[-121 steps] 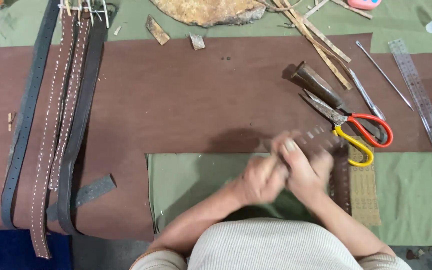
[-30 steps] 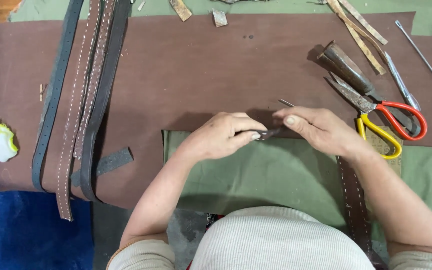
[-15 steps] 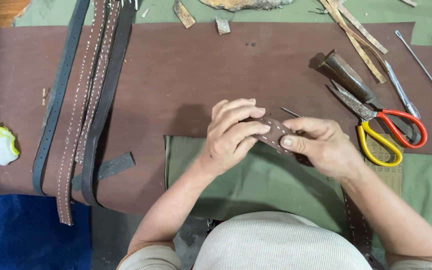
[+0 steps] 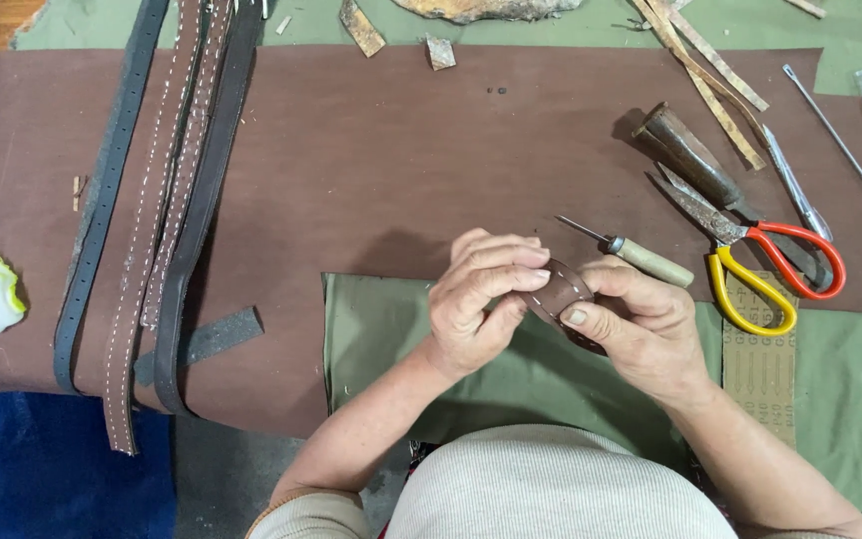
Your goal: Widening holes in a leather strap with an awl and trimming edges with scissors.
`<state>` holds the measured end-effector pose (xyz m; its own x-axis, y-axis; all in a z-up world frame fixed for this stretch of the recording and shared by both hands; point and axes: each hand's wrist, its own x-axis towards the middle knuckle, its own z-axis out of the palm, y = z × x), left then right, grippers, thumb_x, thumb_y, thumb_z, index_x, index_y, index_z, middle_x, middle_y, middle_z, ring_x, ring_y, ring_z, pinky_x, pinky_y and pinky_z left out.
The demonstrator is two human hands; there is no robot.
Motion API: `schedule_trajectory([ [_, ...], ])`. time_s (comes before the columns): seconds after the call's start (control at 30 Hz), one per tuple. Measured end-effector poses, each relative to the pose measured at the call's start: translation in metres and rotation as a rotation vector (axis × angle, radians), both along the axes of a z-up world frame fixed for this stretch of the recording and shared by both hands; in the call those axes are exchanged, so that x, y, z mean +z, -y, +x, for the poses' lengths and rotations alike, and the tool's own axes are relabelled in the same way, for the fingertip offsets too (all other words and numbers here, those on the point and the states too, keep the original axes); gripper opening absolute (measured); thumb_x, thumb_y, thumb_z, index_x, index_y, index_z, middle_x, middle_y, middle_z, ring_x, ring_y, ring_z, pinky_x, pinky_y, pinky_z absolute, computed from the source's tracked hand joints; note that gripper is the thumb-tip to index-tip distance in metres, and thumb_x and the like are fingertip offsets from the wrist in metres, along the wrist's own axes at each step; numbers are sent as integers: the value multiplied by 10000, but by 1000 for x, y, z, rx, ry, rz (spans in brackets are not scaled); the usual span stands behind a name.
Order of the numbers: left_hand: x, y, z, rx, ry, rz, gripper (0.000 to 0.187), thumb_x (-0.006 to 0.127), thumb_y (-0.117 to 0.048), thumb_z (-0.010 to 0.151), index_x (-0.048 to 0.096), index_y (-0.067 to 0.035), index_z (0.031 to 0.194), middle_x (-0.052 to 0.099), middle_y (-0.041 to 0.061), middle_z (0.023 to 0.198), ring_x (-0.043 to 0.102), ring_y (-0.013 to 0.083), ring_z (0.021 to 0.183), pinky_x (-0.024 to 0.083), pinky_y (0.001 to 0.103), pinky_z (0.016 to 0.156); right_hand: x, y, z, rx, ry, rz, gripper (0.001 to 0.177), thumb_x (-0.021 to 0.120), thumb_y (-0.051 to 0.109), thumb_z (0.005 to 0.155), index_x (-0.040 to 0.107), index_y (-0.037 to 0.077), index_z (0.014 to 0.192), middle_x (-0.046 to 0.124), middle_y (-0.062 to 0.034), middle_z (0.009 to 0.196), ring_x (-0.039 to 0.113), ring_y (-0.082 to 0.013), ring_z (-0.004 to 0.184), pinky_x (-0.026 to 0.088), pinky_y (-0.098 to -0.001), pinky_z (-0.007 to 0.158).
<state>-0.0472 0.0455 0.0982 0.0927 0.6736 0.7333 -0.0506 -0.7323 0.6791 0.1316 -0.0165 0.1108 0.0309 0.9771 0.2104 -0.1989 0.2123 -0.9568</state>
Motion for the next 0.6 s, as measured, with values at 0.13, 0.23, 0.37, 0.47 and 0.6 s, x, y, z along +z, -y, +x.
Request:
schedule_trajectory([
  [0.13,3,13,10,-73,81,-93,171,636,-223,1035,748,-95,1031,774,101,1080,749,329,1062,524,446,925,-6,0,-2,-15,11,24,145,758,-71,844,709,-75,981,684,-210,908,689,-236,822,568,-357,776],
  [0.23,6,20,14,-122,113,-171,137,677,-152,995,720,-38,1059,767,143,1097,742,343,1071,529,445,933,-4,0,-6,-41,24,32,117,756,-57,851,712,-75,959,687,-213,916,686,-230,835,570,-362,803],
  [0.37,10,27,18,-221,234,-250,320,725,-194,951,671,58,1141,706,234,1178,681,411,1164,527,520,1003,2,-1,-10,-100,47,48,91,736,-42,885,703,-74,964,677,-200,917,668,-212,843,564,-373,825],
  [0.47,7,28,21,-208,264,-288,336,798,-105,897,662,72,1149,699,232,1170,678,396,1176,532,490,1013,0,-2,-13,-134,85,77,83,732,-23,900,702,-66,965,675,-179,907,656,-189,834,560,-366,828],
  [0.6,14,27,20,-182,240,-345,213,757,-42,925,687,79,1086,722,226,1100,706,382,1123,556,476,987,11,0,-10,-156,255,84,84,750,-13,899,731,-32,978,695,-145,900,660,-175,829,561,-365,812],
])
